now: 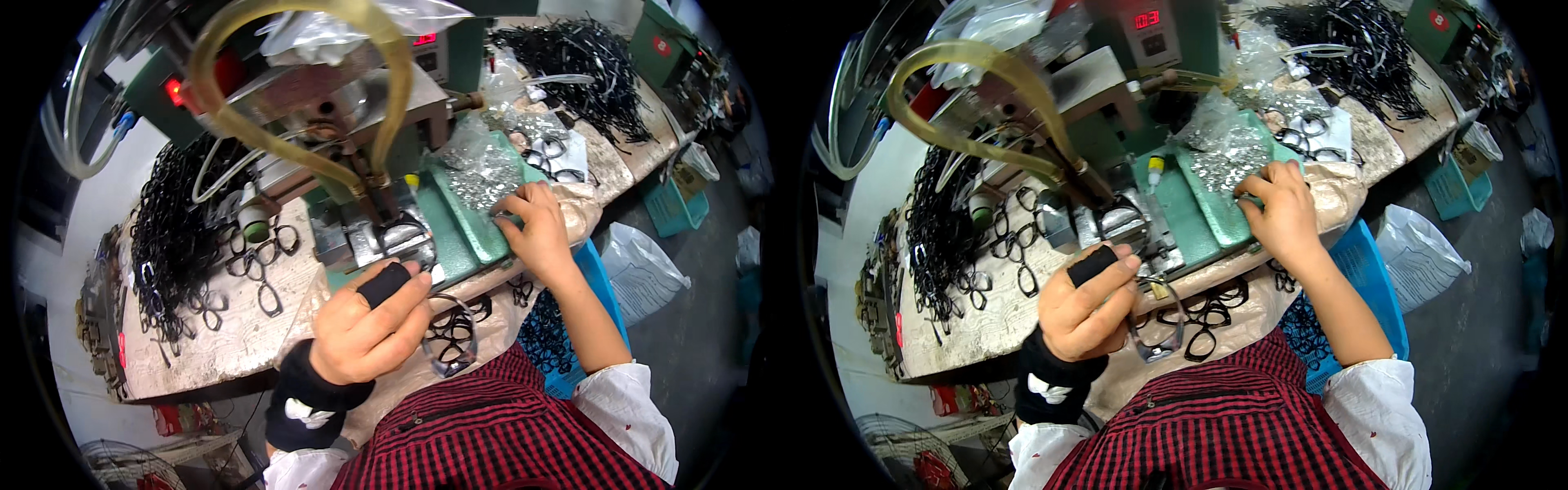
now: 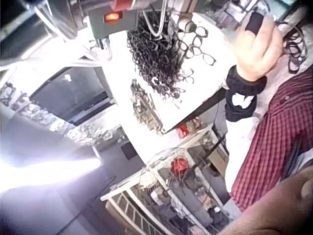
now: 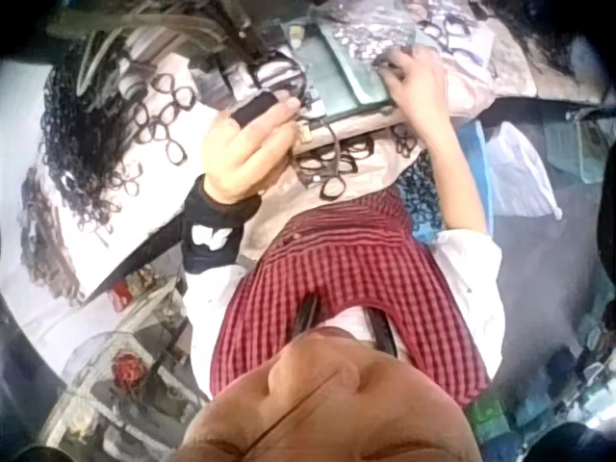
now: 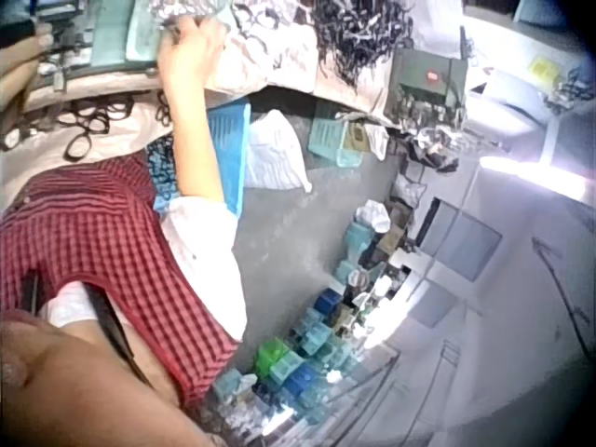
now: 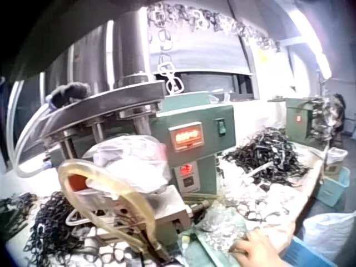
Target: The person repeatedly picks up black eyeglass frames, places them into a press machine, and activates the machine to attach nose pads. The finished frames are placed on the table. The process is repeated continuously throughout the clip.
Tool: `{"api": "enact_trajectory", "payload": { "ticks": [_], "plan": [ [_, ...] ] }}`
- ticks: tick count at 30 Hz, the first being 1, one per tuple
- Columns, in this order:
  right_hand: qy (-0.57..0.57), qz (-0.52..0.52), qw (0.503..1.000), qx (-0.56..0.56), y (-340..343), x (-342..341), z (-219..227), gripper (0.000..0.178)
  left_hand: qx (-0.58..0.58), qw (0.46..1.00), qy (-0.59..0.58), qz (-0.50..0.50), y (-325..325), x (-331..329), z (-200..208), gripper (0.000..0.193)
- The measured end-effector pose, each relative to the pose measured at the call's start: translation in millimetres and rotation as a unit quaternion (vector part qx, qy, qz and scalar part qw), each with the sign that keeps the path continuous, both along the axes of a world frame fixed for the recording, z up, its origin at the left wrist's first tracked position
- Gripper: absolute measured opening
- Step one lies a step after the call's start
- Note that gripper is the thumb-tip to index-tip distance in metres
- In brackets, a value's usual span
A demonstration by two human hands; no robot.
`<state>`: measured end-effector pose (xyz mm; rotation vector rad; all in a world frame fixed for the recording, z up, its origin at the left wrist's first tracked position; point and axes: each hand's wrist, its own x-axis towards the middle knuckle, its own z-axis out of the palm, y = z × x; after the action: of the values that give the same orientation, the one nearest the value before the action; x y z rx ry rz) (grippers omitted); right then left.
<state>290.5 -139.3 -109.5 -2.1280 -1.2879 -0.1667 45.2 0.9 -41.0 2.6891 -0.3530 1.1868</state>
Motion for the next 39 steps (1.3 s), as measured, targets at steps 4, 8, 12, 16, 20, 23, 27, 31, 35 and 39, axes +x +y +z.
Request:
{"api": "enact_trajectory", "payload": {
  "ticks": [4,8,12,16,20,23,27,31,35,39],
  "plan": [
    [-0.072,0.033,0.997,-0.02,5.7,5.2,-1.5,0.013,-0.023,0.996,0.003,0.088,-18.4,-33.4,-21.8,0.046],
    [-0.074,0.041,0.996,-0.035,8.6,0.7,3.0,0.013,-0.013,0.932,-0.169,0.32,-6.9,-77.0,-8.2,0.031],
    [-0.091,0.029,0.995,0.021,14.4,1.1,-6.5,0.011,-0.181,0.847,-0.233,0.442,25.5,-108.4,17.3,0.024],
    [0.0,-0.038,0.994,0.105,7.1,1.0,-4.5,0.009,-0.212,0.818,-0.015,0.534,101.0,-121.3,-11.4,0.02],
    [0.045,-0.026,0.983,0.176,5.5,1.3,-6.0,0.011,-0.114,0.733,0.138,0.656,165.5,-167.9,-142.4,0.027],
    [0.093,-0.066,0.98,0.166,-15.8,-4.8,-0.8,0.01,-0.198,0.702,0.11,0.675,150.1,-151.2,-140.4,0.015],
    [0.214,-0.084,0.963,0.139,-31.6,-10.9,5.9,0.012,-0.308,0.8,-0.027,0.515,137.7,-138.8,-109.1,0.008],
    [0.229,0.114,0.954,0.159,-0.2,-30.5,47.8,0.015,-0.506,0.782,-0.077,0.356,112.1,-102.1,-77.2,0.008],
    [0.299,0.172,0.902,0.258,61.2,-54.9,62.6,0.036,-0.573,0.772,-0.111,0.252,108.4,-89.3,-92.3,0.009],
    [0.396,0.182,0.86,0.264,68.2,-69.7,63.4,0.045,-0.542,0.768,-0.239,0.246,64.5,-69.8,-72.5,0.005]
  ]
}}
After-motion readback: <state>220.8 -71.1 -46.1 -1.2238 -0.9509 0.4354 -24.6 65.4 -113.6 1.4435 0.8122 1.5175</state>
